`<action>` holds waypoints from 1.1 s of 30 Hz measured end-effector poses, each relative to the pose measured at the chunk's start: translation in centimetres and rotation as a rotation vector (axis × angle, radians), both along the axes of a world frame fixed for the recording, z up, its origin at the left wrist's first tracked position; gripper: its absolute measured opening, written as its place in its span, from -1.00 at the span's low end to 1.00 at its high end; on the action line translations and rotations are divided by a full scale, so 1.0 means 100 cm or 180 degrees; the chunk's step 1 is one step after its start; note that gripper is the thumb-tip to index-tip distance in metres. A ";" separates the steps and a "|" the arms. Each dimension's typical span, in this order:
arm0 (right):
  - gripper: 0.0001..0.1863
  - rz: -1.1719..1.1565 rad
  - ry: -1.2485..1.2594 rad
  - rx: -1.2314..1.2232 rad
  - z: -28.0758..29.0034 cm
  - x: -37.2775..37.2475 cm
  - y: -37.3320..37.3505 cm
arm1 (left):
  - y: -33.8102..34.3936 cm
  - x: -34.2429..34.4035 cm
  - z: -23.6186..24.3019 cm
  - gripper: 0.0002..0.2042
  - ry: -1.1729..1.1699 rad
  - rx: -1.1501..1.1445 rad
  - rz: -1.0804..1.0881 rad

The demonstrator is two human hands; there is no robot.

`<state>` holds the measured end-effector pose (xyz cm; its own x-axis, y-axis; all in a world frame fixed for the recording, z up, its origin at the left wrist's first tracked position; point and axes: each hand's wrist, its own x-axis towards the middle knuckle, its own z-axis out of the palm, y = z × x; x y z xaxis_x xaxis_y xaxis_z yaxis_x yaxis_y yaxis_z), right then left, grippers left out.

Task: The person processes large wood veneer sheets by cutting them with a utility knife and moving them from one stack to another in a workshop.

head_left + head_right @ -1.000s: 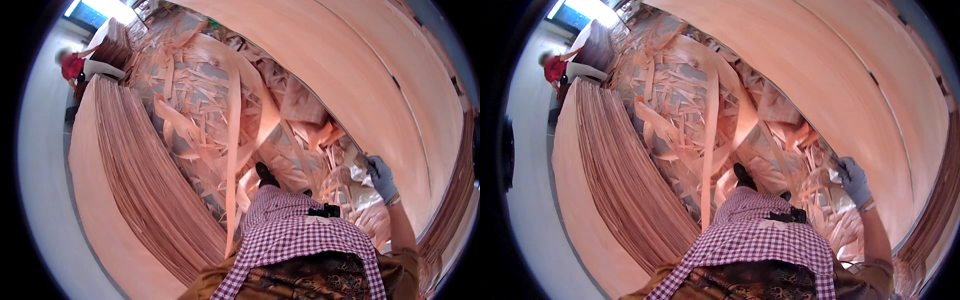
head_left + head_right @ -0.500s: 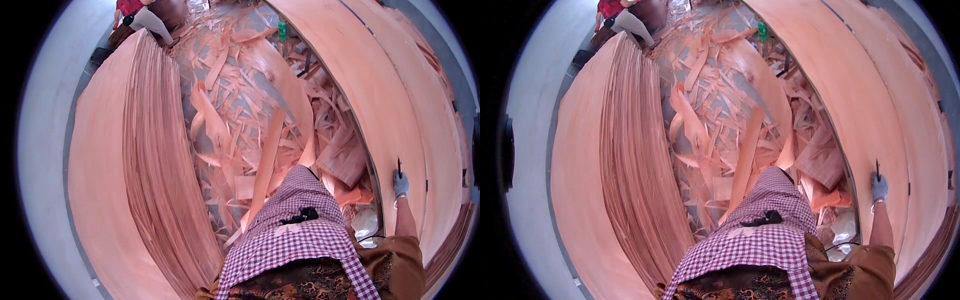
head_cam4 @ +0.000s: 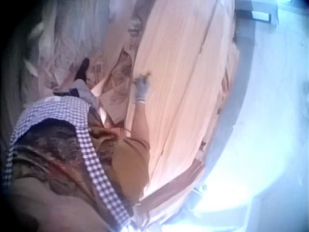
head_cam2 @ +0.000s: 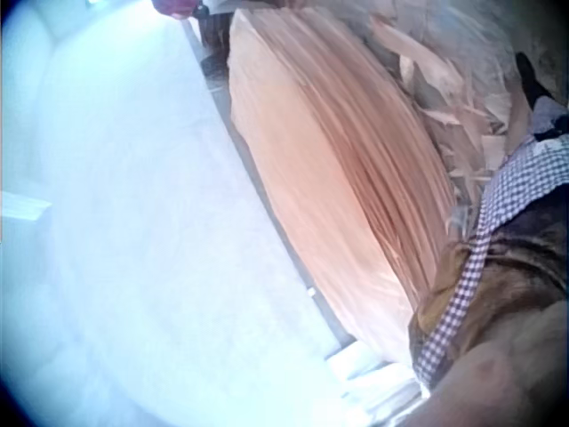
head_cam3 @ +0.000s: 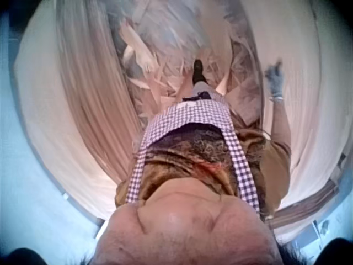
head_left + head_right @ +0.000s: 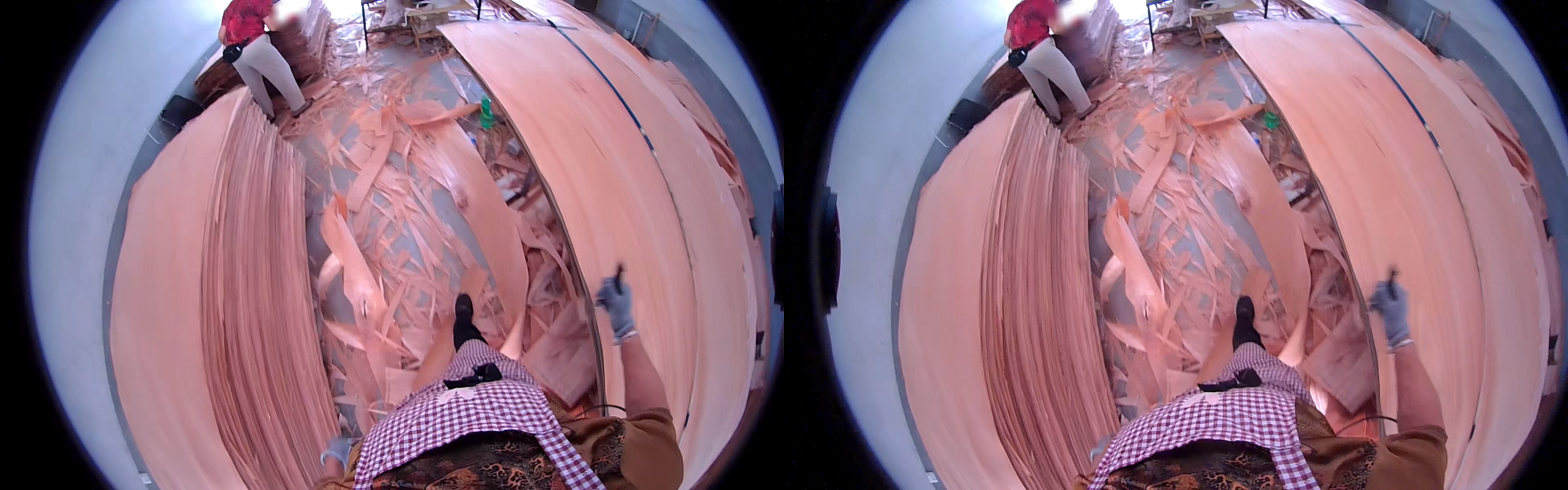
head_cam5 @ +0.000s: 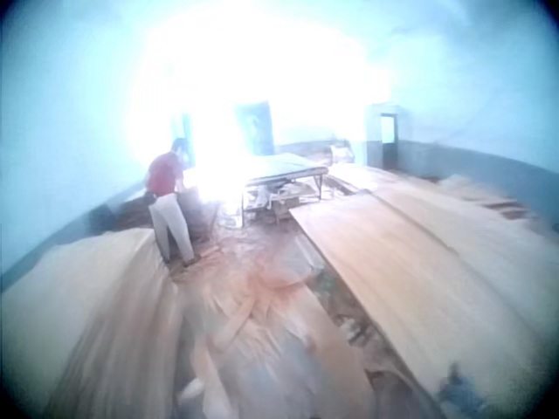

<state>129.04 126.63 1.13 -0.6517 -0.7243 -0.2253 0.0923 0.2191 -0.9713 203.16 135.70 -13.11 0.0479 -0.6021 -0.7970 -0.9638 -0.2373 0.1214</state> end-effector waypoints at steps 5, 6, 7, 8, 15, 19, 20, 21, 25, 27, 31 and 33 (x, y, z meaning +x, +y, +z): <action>-0.88 0.1830 -0.0298 -0.0006 -0.013 0.050 -0.140 | -0.251 -0.186 0.107 -0.71 0.2480 -0.0998 0.1232; -0.89 0.2115 0.0250 0.0157 -0.014 0.047 -0.157 | -0.290 -0.225 0.148 -0.70 0.2912 -0.1306 0.0889; -0.89 0.2364 0.0833 0.0350 -0.015 0.038 -0.173 | -0.312 -0.262 0.192 -0.72 0.3209 -0.1683 0.0587; -0.89 0.2316 0.0679 0.0199 -0.025 0.033 -0.190 | -0.323 -0.271 0.203 -0.73 0.3226 -0.1694 0.0636; -0.90 0.2008 -0.0565 -0.0432 -0.042 0.021 -0.322 | -0.324 -0.180 0.055 -0.64 0.1184 -0.0596 0.0570; -0.92 0.2030 -0.0773 -0.0403 -0.009 0.007 -0.407 | -0.424 -0.202 0.033 -0.68 0.0992 -0.0480 0.1116; -0.91 0.1821 -0.0764 -0.0362 -0.001 -0.001 -0.432 | -0.466 -0.221 0.047 -0.69 0.1104 -0.0852 0.1223; -0.89 0.1613 -0.0771 -0.0328 0.006 -0.009 -0.459 | -0.508 -0.239 0.067 -0.68 0.1179 -0.1253 0.1245; -0.83 0.0694 -0.0029 -0.0355 0.004 -0.104 -0.569 | -0.697 -0.332 0.145 -0.64 0.1300 -0.3029 0.1135; -0.81 0.0139 0.0486 -0.0292 0.006 -0.149 -0.611 | -0.757 -0.349 0.164 -0.61 0.1146 -0.3405 0.1369; -0.78 -0.0734 0.0101 0.0474 -0.023 -0.204 -0.653 | -0.776 -0.223 0.074 -0.68 0.1340 -0.1182 0.1325; -0.72 -0.0631 0.0407 0.0989 -0.049 -0.211 -0.657 | -0.828 -0.198 0.047 -0.70 0.1704 -0.0798 0.1361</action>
<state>107.93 60.91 -3.77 -0.8092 -0.4914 -0.3220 0.0448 0.4948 -0.8678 183.41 52.93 -8.37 -0.0381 -0.7855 -0.6177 -0.5864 -0.4830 0.6503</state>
